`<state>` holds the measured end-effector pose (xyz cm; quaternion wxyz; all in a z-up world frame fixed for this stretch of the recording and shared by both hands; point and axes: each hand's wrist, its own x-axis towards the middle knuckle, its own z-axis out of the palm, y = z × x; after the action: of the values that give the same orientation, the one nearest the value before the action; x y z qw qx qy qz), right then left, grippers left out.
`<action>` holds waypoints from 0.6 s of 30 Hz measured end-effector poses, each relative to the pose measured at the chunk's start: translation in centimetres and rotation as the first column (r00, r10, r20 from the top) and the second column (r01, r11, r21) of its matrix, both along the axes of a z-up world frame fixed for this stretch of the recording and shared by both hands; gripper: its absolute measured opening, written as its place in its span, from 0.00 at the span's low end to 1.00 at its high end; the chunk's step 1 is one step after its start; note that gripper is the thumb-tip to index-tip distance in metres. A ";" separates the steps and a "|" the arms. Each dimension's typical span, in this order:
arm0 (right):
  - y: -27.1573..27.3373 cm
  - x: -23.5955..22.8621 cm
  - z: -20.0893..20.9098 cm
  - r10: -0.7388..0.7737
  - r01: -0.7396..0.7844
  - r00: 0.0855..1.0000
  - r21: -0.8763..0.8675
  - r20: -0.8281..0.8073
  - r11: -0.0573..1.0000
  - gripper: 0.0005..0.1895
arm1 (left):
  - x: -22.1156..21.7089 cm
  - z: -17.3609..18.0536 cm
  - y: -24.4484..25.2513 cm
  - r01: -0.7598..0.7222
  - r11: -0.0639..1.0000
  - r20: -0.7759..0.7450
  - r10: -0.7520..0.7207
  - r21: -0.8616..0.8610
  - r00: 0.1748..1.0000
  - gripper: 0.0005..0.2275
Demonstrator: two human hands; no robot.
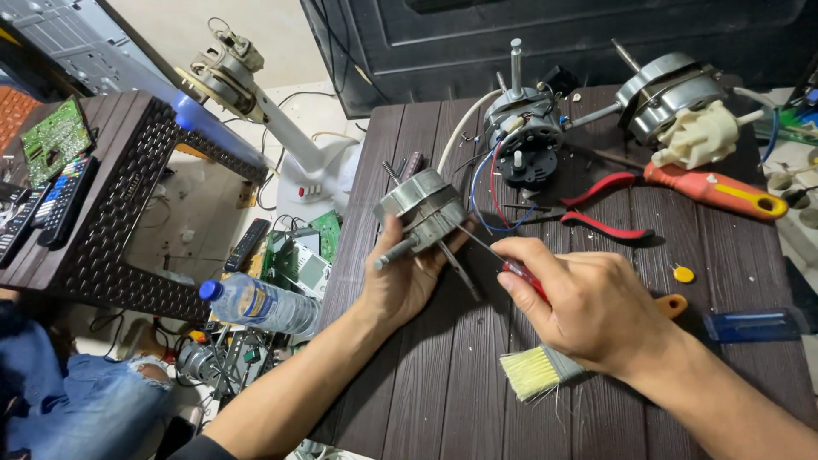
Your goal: The person uses a screwdriver to tighten screws on a small electric motor placed on a wooden table. They then pick up a second motor and use the screwdriver to adjust its internal components.
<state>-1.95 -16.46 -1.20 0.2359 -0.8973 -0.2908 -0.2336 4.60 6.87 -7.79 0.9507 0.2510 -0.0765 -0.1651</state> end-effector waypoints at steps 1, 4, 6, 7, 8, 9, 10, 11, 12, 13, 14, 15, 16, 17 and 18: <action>0.0 0.0 0.1 0.000 0.000 1.000 -0.001 0.000 1.000 0.13 | -0.2 0.7 -0.3 0.000 1.000 0.000 0.000 -0.001 1.000 0.30; 0.0 -0.1 0.2 0.009 -0.009 1.000 0.012 -0.005 1.000 0.13 | -0.5 1.9 -0.7 0.013 1.000 0.050 -0.013 -0.002 0.999 0.24; 0.0 -0.1 0.2 0.022 -0.021 1.000 0.011 -0.016 1.000 0.14 | -0.4 1.7 -0.8 -0.019 1.000 -0.027 0.019 -0.005 0.999 0.24; -0.1 -0.1 0.4 0.022 -0.021 1.000 0.012 -0.015 1.000 0.14 | -0.4 2.0 -0.7 -0.019 1.000 -0.026 0.019 -0.004 0.999 0.24; -0.1 -0.1 0.6 0.039 -0.038 0.998 0.012 -0.041 0.999 0.12 | -0.4 2.3 -0.7 -0.017 0.999 -0.046 0.015 -0.035 0.999 0.27; -0.2 -0.2 0.8 0.055 -0.054 0.996 0.013 -0.069 0.998 0.10 | -0.5 2.5 -0.7 -0.014 0.998 -0.068 0.010 -0.066 0.998 0.29; -0.2 -0.2 0.8 0.054 -0.053 0.996 0.014 -0.070 0.998 0.10 | -0.5 2.4 -0.4 -0.014 0.998 -0.069 0.009 -0.065 0.998 0.29; -0.3 -0.2 0.8 0.068 -0.066 0.996 0.030 -0.057 0.997 0.09 | -0.4 2.3 -0.2 -0.027 0.998 -0.101 0.021 -0.061 0.995 0.29; -0.3 -0.2 0.8 0.082 -0.080 0.996 0.046 -0.044 0.996 0.08 | -0.4 2.2 0.1 -0.041 0.998 -0.134 0.033 -0.056 0.990 0.30; -0.4 -0.1 1.0 0.083 -0.081 0.996 0.046 -0.044 0.996 0.08 | -0.4 2.2 0.1 -0.042 0.998 -0.134 0.034 -0.055 0.990 0.30; -0.4 -0.1 1.2 0.077 -0.075 0.996 0.041 -0.040 0.996 0.06 | -0.4 2.3 0.1 -0.049 0.996 -0.163 0.036 -0.077 0.986 0.32; -0.4 0.0 1.4 0.071 -0.070 0.997 0.036 -0.036 0.997 0.05 | -0.3 2.3 0.2 -0.058 0.993 -0.193 0.038 -0.099 0.980 0.35; -0.5 0.1 1.3 0.073 -0.071 0.997 0.036 -0.037 0.997 0.05 | -0.3 2.1 0.3 -0.060 0.993 -0.194 0.039 -0.099 0.980 0.35; -0.5 0.1 1.2 0.045 -0.044 0.998 0.033 -0.039 0.998 0.07 | -0.2 2.0 0.5 -0.003 0.989 -0.190 -0.026 -0.146 0.981 0.37; -0.6 0.2 1.2 0.018 -0.017 0.999 0.030 -0.042 0.999 0.09 | -0.1 1.9 0.6 0.054 0.980 -0.184 -0.090 -0.193 0.979 0.40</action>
<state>-1.80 -17.10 -0.03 0.2572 -0.8959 -0.2900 -0.2169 4.55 7.49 -5.91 0.9664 0.1404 -0.0089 -0.2151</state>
